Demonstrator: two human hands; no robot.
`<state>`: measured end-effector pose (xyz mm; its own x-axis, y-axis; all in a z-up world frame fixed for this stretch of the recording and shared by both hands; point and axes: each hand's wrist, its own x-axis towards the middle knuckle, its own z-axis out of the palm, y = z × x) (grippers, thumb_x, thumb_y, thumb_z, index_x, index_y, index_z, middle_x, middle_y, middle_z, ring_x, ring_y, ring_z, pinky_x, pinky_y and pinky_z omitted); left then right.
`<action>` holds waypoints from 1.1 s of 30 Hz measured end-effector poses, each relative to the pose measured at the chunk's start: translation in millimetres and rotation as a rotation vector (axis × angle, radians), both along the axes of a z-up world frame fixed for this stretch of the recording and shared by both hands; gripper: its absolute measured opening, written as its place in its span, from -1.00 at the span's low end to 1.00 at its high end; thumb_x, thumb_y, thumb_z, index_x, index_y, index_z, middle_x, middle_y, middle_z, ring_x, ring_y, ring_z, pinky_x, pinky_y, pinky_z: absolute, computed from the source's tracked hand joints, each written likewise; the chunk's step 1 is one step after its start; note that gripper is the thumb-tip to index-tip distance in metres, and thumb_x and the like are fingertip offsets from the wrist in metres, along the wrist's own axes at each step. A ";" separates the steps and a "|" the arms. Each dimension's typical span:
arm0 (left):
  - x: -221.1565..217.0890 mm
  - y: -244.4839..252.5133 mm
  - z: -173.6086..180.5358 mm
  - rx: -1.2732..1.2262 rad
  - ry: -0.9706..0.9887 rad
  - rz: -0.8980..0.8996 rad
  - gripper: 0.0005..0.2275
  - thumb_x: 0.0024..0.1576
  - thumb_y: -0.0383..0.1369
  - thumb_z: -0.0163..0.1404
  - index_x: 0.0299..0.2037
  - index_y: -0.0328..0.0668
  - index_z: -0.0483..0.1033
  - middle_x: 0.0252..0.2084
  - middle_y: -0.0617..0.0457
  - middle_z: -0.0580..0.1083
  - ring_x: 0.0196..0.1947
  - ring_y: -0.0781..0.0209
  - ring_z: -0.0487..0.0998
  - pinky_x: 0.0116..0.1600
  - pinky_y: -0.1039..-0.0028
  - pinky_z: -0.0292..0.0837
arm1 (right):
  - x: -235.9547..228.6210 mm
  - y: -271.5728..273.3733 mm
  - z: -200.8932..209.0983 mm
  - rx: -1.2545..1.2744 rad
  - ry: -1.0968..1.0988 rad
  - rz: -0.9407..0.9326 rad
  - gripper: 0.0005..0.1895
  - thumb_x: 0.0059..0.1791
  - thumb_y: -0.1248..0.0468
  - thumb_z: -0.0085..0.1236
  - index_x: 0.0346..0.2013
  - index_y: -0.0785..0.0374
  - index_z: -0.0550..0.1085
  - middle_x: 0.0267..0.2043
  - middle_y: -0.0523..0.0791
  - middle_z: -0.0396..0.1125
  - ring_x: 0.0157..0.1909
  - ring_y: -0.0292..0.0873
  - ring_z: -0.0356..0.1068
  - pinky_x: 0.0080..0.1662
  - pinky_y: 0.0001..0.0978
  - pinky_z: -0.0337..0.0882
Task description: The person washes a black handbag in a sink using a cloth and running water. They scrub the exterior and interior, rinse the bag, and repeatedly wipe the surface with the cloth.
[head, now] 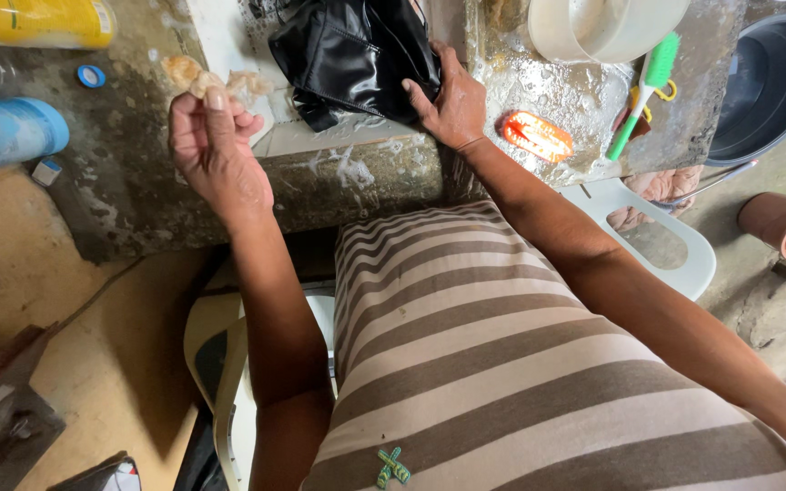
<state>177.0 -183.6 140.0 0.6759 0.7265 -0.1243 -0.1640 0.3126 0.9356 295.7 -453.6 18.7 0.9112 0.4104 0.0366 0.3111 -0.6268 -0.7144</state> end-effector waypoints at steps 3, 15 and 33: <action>-1.6 -0.6 -0.8 0.181 0.125 0.022 -0.90 0.33 -0.39 0.14 -0.14 -0.24 0.50 -0.34 0.08 0.52 -0.39 0.36 0.52 -0.20 0.45 0.60 | 0.0 0.7 -0.2 0.010 -0.040 0.003 -0.34 0.13 -0.14 0.20 0.27 0.29 0.30 -0.21 0.07 0.49 -0.38 -0.01 0.50 -0.23 -0.20 0.49; -13.2 14.6 -5.8 0.223 0.055 -0.027 -0.91 0.37 -0.43 0.09 -0.08 -0.30 0.47 -0.29 0.02 0.54 -0.33 0.33 0.56 -0.12 0.42 0.63 | -1.6 0.5 -1.0 -0.002 -0.049 -0.010 -0.34 0.12 -0.14 0.22 0.27 0.27 0.30 -0.08 0.09 0.49 -0.32 0.04 0.52 -0.18 -0.18 0.51; -26.0 31.2 -21.5 0.041 0.003 -0.017 -0.87 0.18 -0.34 0.07 -0.21 -0.15 0.39 -0.25 0.09 0.44 -0.27 0.22 0.51 -0.12 0.26 0.62 | -1.7 -0.8 -7.5 -0.005 -0.063 0.005 -0.32 0.14 -0.17 0.19 0.28 0.30 0.28 -0.09 0.09 0.50 -0.34 0.00 0.52 -0.20 -0.20 0.51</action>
<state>151.0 -152.4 118.5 0.6881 0.7192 -0.0966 -0.1559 0.2766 0.9483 294.0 -454.4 11.2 0.9052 0.4151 0.0916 0.3582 -0.6288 -0.6902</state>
